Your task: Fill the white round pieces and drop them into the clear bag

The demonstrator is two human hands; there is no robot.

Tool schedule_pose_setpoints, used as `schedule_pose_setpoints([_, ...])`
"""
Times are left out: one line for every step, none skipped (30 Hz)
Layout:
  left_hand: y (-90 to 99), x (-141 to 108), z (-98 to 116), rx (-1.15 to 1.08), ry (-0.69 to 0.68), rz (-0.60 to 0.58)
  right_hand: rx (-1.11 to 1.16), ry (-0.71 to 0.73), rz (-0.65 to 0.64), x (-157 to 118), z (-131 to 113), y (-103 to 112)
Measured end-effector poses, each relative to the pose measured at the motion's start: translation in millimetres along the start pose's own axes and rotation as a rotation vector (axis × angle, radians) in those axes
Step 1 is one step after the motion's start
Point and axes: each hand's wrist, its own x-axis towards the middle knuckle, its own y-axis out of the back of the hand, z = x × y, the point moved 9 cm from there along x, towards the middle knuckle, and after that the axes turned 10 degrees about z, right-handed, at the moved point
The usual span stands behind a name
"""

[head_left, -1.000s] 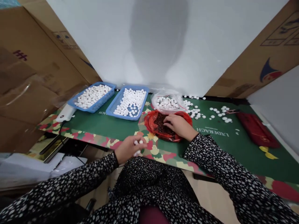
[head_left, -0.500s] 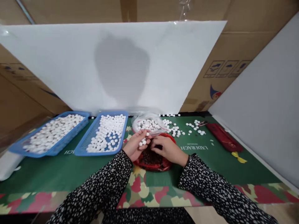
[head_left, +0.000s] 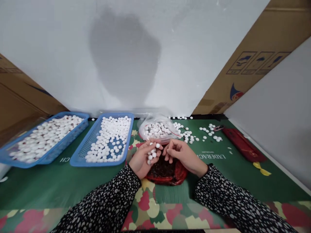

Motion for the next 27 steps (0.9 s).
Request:
schedule_pose_setpoints([0.9, 0.2, -0.6, -0.003, 0.004, 0.010, 0.001, -0.005, 0.003, -0.1, 0.5, 0.0])
schedule_pose_setpoints([1.6, 0.3, -0.6, -0.006, 0.001, 0.018, 0.001, -0.008, 0.008, 0.0, 1.1, 0.3])
schedule_pose_setpoints([2.0, 0.2, -0.3, -0.006, -0.004, 0.021, -0.002, -0.009, 0.016, 0.2, 1.6, 1.0])
schedule_pose_setpoints([2.1, 0.1, 0.0, -0.002, -0.009, 0.021, -0.008, -0.004, 0.029, 0.5, 1.5, 2.4])
schedule_pose_setpoints([2.3, 0.0, 0.3, 0.004, -0.014, 0.021, -0.019, 0.008, 0.046, 0.9, 0.8, 4.4])
schedule_pose_setpoints([2.7, 0.0, 0.7, 0.009, -0.019, 0.023, -0.031, 0.022, 0.065, 1.4, -0.5, 6.7])
schedule_pose_setpoints([3.2, 0.1, 1.2, 0.014, -0.026, 0.026, -0.043, 0.036, 0.085, 1.8, -2.0, 9.1])
schedule_pose_setpoints([3.7, 0.3, 1.8, 0.019, -0.034, 0.030, -0.052, 0.050, 0.107, 2.2, -3.7, 11.7])
schedule_pose_setpoints([4.4, 0.6, 2.7, 0.021, -0.044, 0.037, -0.058, 0.063, 0.129, 2.4, -5.5, 14.1])
schedule_pose_setpoints([5.0, 1.0, 3.5, 0.020, -0.053, 0.044, -0.063, 0.077, 0.149, 2.5, -7.4, 16.0])
schedule_pose_setpoints([5.5, 1.3, 3.9, 0.019, -0.058, 0.051, -0.066, 0.091, 0.164, 2.4, -9.3, 17.2])
schedule_pose_setpoints([5.8, 1.7, 3.9, 0.020, -0.060, 0.056, -0.065, 0.106, 0.175, 2.1, -11.2, 17.9])
schedule_pose_setpoints([5.9, 2.0, 3.8, 0.023, -0.061, 0.059, -0.061, 0.119, 0.178, 1.7, -12.8, 17.9])
schedule_pose_setpoints([5.8, 2.3, 3.8, 0.028, -0.063, 0.059, -0.052, 0.129, 0.176, 1.4, -13.8, 17.4])
schedule_pose_setpoints([5.3, 2.5, 3.8, 0.036, -0.067, 0.056, -0.040, 0.134, 0.170, 1.0, -14.3, 16.7])
schedule_pose_setpoints([4.9, 2.6, 4.1, 0.046, -0.074, 0.053, -0.028, 0.138, 0.167, 0.7, -14.5, 16.5])
schedule_pose_setpoints([4.6, 2.8, 4.3, 0.055, -0.081, 0.051, -0.016, 0.138, 0.166, 0.3, -14.5, 16.5])
schedule_pose_setpoints([4.5, 2.9, 4.4, 0.062, -0.086, 0.051, -0.004, 0.139, 0.166, -0.1, -14.6, 16.7])
schedule_pose_setpoints([4.7, 3.0, 4.4, 0.065, -0.090, 0.053, 0.005, 0.138, 0.162, -0.5, -14.6, 16.4])
schedule_pose_setpoints([5.1, 3.0, 4.4, 0.064, -0.093, 0.058, 0.009, 0.136, 0.155, -1.1, -14.7, 15.5])
schedule_pose_setpoints([5.6, 3.0, 4.3, 0.061, -0.095, 0.062, 0.008, 0.133, 0.143, -1.9, -15.0, 13.9])
schedule_pose_setpoints([5.9, 2.9, 4.2, 0.059, -0.096, 0.065, -0.002, 0.132, 0.127, -3.0, -15.5, 11.5])
schedule_pose_setpoints([6.0, 2.8, 4.1, 0.058, -0.097, 0.066, -0.017, 0.135, 0.117, -4.3, -16.5, 9.1])
schedule_pose_setpoints([6.1, 2.6, 4.1, 0.058, -0.100, 0.066, -0.036, 0.143, 0.114, -5.9, -17.8, 7.2])
schedule_pose_setpoints([6.1, 2.4, 4.0, 0.061, -0.102, 0.066, -0.055, 0.155, 0.123, -7.5, -19.6, 6.1])
schedule_pose_setpoints([6.1, 2.3, 4.0, 0.065, -0.105, 0.067, -0.075, 0.171, 0.142, -9.1, -21.7, 5.7])
schedule_pose_setpoints([6.1, 2.2, 4.3, 0.069, -0.111, 0.067, -0.102, 0.192, 0.162, -10.7, -24.1, 5.7])
